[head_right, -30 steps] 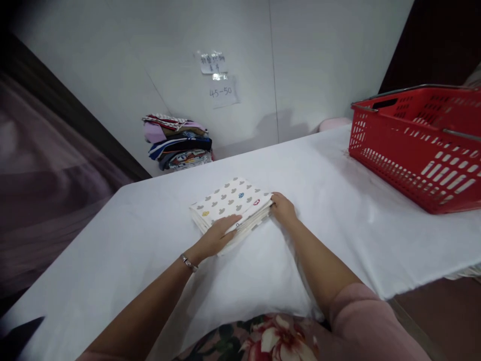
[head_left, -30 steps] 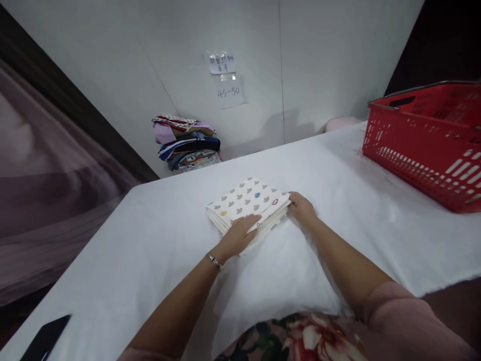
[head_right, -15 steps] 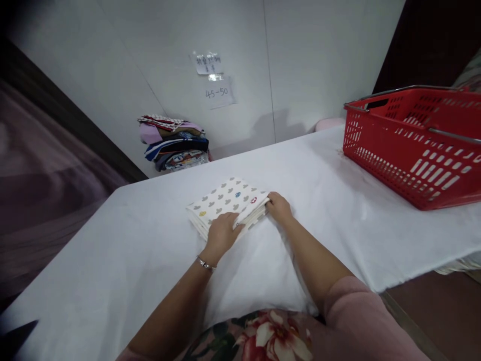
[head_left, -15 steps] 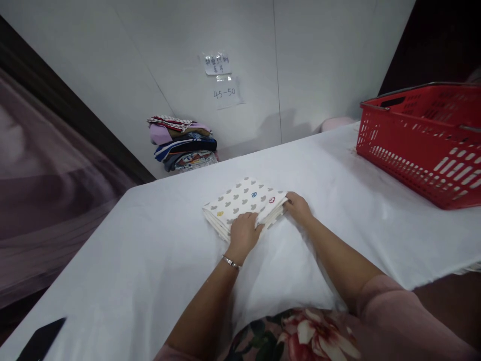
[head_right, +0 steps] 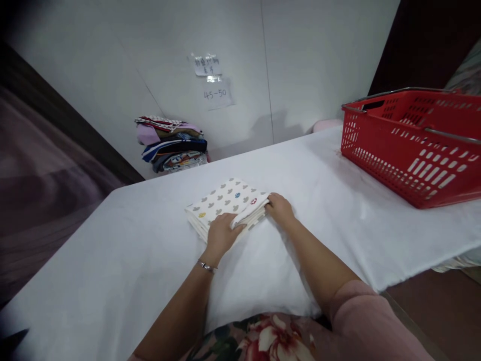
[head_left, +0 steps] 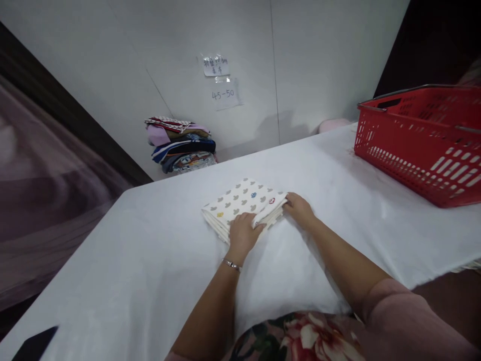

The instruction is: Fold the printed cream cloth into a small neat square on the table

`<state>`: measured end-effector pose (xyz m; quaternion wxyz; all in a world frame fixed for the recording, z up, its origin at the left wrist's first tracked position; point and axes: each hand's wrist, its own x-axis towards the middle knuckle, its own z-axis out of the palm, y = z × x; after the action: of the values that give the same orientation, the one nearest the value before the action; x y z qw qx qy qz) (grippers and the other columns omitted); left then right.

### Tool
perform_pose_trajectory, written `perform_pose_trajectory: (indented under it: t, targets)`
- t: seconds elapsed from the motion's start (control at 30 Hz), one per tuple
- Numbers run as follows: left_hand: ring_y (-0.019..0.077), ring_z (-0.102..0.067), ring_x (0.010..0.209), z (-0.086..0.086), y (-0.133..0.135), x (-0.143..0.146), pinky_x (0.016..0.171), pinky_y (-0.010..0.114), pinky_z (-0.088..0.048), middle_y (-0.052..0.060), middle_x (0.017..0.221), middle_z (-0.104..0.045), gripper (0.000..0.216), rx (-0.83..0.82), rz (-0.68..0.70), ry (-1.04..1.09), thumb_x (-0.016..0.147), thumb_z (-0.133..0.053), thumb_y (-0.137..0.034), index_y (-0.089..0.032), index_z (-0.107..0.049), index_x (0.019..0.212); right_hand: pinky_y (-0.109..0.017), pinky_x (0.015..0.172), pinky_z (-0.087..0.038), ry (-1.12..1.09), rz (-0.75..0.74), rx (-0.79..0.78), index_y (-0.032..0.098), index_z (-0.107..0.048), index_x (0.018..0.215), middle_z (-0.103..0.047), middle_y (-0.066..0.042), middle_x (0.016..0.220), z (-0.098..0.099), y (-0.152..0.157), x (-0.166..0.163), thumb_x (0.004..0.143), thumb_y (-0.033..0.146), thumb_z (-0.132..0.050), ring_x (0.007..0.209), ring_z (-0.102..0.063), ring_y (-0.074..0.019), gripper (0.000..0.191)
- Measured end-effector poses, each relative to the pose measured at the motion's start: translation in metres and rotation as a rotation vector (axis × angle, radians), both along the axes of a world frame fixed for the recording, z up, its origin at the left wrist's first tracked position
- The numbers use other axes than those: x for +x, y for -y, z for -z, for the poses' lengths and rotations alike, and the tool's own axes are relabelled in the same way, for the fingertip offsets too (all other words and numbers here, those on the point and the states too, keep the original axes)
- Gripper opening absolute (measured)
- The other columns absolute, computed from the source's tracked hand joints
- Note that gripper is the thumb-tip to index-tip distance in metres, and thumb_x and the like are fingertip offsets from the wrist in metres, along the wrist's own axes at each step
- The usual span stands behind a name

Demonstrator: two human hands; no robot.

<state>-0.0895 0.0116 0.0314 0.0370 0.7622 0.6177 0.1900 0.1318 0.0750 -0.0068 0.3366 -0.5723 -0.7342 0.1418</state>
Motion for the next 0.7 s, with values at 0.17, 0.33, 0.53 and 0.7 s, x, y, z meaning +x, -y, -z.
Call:
perform_pose_trajectory:
  t: [0.17, 0.33, 0.53, 0.7]
  targets:
    - [0.0215, -0.055, 0.099, -0.0018, -0.0005, 0.0037, 0.085, 0.034, -0.04, 0.003, 0.102, -0.064, 0.031, -0.022, -0.045, -0.022, 0.082, -0.061, -0.044, -0.024, -0.065, 0.104, -0.026, 0.067, -0.039, -0.173, 0.037, -0.046, 0.021, -0.063, 0.08, -0.062, 0.0, 0.082, 0.0028, -0.0035, -0.0021, 0.078, 0.026, -0.046, 0.076, -0.054, -0.016, 0.018]
    - [0.0227, -0.053, 0.102, -0.0031, -0.002, 0.005, 0.085, 0.034, -0.039, 0.004, 0.105, -0.061, 0.038, -0.073, -0.062, -0.09, 0.078, -0.065, -0.046, -0.023, -0.062, 0.109, -0.025, 0.067, -0.038, -0.24, 0.023, -0.047, 0.021, -0.064, 0.078, -0.063, 0.0, 0.082, 0.0045, -0.0044, -0.0029, 0.078, 0.03, -0.046, 0.076, -0.054, -0.0157, 0.02]
    - [0.0235, -0.053, 0.1, -0.0025, -0.0017, 0.0066, 0.085, 0.035, -0.04, 0.006, 0.104, -0.061, 0.036, -0.049, -0.058, -0.102, 0.08, -0.062, -0.045, -0.022, -0.062, 0.107, -0.024, 0.064, -0.038, -0.223, 0.059, -0.064, 0.022, -0.062, 0.075, -0.063, 0.001, 0.08, 0.0013, -0.0019, -0.0039, 0.08, 0.032, -0.045, 0.074, -0.055, -0.0152, 0.02]
    - [0.0224, -0.054, 0.097, -0.0024, -0.0021, 0.0055, 0.085, 0.034, -0.04, 0.007, 0.097, -0.062, 0.023, -0.03, -0.072, -0.113, 0.087, -0.053, -0.037, -0.02, -0.064, 0.098, -0.025, 0.064, -0.039, -0.129, 0.056, -0.048, 0.021, -0.062, 0.077, -0.062, 0.0, 0.078, 0.0004, -0.0012, -0.0023, 0.079, 0.029, -0.047, 0.073, -0.054, -0.0157, 0.017]
